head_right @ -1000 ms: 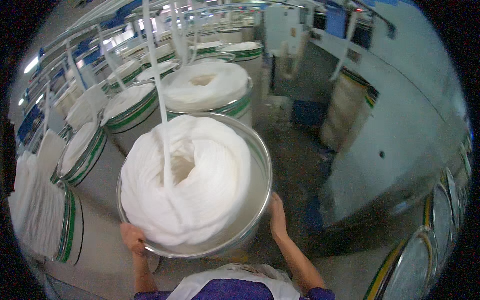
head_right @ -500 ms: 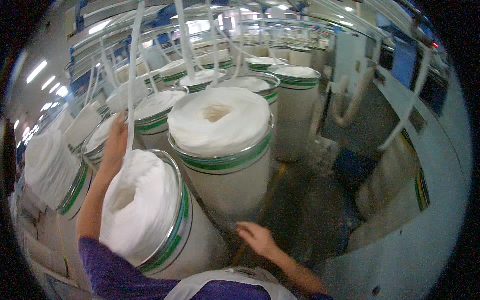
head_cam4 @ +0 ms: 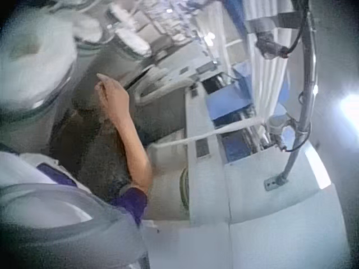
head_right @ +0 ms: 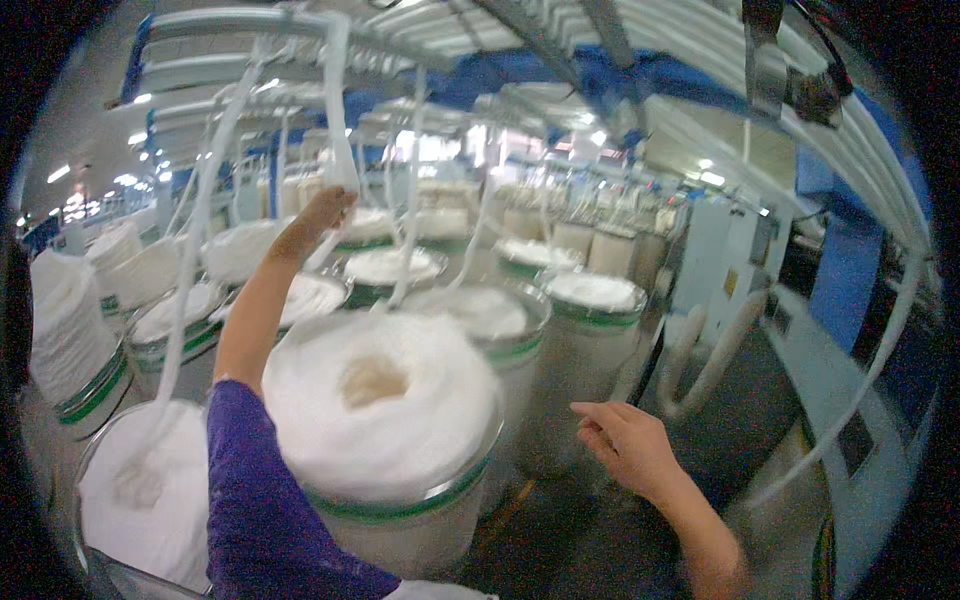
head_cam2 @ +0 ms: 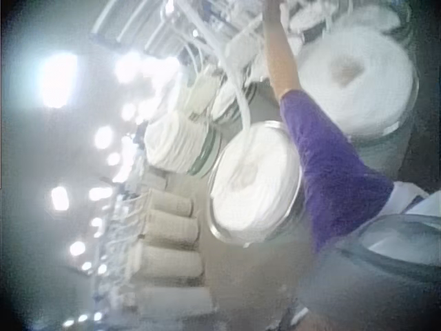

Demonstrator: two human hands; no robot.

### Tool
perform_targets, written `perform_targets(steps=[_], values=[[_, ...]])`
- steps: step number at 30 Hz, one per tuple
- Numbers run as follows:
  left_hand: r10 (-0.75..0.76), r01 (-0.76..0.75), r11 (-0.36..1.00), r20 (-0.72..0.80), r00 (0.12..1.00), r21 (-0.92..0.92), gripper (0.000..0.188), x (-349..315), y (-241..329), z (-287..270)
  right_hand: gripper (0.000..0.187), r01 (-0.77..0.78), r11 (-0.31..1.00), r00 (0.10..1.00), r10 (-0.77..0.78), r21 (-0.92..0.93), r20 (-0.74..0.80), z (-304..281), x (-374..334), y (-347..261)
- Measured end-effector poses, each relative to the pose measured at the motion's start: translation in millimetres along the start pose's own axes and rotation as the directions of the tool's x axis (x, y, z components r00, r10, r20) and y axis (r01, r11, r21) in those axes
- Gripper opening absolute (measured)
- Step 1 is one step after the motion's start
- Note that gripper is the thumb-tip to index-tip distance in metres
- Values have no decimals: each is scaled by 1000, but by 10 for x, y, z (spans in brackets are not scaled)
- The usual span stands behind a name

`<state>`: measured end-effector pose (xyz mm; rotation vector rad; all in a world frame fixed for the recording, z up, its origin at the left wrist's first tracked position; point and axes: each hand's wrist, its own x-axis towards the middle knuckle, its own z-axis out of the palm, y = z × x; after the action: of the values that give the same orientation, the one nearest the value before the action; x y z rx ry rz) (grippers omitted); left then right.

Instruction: The person repeatedly lifts and places white textile material into and out of large cylindrical containers, adjusts the material, and secures the containers with metal lids. The person also threads a white strip through overhead machinery and continues handling the textile material across multiple containers.

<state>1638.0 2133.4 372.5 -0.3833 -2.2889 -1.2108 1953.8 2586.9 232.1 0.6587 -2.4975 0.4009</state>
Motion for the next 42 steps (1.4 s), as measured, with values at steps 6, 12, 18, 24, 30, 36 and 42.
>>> perform_targets(steps=[6,12,18,24,30,36,42], values=[[423,-376,862,71,903,-340,37,544,1532,179,29,48,954,998,-33,-296,56,-1065,1313,568],[722,-667,282,-306,621,-690,25,1141,2858,-48,27,240,921,721,-380,-306,-580,-2461,2599,307],[767,-731,103,-414,490,-675,22,1422,3501,-130,17,422,906,624,-275,19,-732,-3423,3834,-212],[672,-716,116,-476,567,-689,21,1431,3664,68,19,403,914,627,-243,41,-740,-3729,4290,-196],[493,-785,2,-682,539,-619,20,1277,3549,205,20,229,885,405,-465,-405,-787,-3787,4216,-32],[388,-829,264,-733,559,-493,17,221,2435,1094,23,-45,495,424,-777,-868,-465,-3132,2918,323],[728,-787,254,-424,539,-563,46,-104,3274,1882,25,130,524,722,-632,-842,-282,-2114,2126,486]])
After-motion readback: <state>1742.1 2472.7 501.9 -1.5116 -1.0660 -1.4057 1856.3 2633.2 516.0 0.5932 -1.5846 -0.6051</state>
